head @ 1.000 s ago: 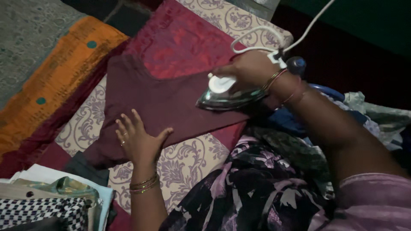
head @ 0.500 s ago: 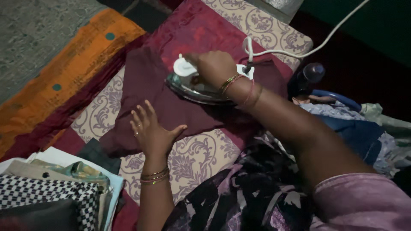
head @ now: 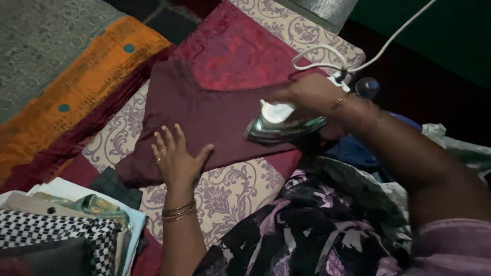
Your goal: The person irons a maroon shirt laid out on a patterned surface. They smooth the fabric, button the collar, and iron the front, sleeves, and back before folding the shirt.
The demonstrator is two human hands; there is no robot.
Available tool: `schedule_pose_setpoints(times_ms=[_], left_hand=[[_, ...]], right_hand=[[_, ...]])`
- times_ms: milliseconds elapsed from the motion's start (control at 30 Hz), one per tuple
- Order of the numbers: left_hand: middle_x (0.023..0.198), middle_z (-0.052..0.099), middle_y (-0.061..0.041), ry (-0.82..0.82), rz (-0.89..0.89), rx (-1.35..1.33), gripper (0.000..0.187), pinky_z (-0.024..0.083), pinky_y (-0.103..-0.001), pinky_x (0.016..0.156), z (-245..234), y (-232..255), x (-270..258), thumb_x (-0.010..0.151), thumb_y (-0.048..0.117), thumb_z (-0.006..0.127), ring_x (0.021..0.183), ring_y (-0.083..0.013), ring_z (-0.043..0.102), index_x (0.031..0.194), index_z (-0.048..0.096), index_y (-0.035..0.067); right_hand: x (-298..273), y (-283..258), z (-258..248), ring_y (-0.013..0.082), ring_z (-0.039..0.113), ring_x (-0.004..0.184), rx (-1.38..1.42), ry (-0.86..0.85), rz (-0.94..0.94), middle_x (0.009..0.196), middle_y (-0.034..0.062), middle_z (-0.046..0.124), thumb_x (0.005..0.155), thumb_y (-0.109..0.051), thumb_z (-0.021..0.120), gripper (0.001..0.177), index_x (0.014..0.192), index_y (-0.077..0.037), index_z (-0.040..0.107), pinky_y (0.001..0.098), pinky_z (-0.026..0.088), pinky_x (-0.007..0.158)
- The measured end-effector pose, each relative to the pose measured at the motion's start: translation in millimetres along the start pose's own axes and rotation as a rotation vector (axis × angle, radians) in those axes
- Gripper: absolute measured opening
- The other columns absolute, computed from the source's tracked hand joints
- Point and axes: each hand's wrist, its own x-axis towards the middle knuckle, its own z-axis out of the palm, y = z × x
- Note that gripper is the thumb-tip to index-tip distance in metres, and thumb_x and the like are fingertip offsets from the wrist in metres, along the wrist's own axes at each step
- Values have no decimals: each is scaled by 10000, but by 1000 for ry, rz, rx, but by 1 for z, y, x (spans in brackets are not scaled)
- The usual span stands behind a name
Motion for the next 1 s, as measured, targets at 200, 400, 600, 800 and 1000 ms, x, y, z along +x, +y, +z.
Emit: schedule_pose_setpoints(times_ms=[200,400,600,800,1000], left_hand=[[1643,198,-277,-10,39,62,1226,107,-562,1217,-2,-2,-1,707,821,650,1528,-451,122,1602,280,70],[1672,228,-293,35,105,-11,972,106,-577,1248,9,-14,-7,920,671,570,1558,-464,133,1627,280,71],[1724,253,-204,61,71,-556,806,30,-523,1293,10,-30,2,1056,603,278,1619,-356,159,1663,166,85],[1781,167,-220,115,109,-1494,989,52,-457,1347,16,-64,3,993,794,196,1666,-339,151,1698,15,125],[1790,161,-258,172,123,-1615,1067,61,-460,1365,19,-80,10,928,870,192,1677,-375,183,1717,33,169]], right_hand=[[-11,-5,-14,345,714,732,-3,-24,-23,831,95,743,606,-670,827,807,1328,-348,665,460,549,639],[8,-21,-4,350,713,710,-30,-37,-13,787,118,735,631,-713,802,784,1287,-297,698,462,548,613],[42,-50,-8,367,711,718,68,30,-100,803,133,741,636,-645,846,777,1306,-282,695,487,540,627],[78,-117,-5,352,726,720,226,75,-123,839,107,756,667,-596,849,745,1299,-251,657,498,542,620],[96,-157,4,365,716,707,215,80,-71,789,120,735,744,-526,824,684,1347,-283,612,513,539,583]])
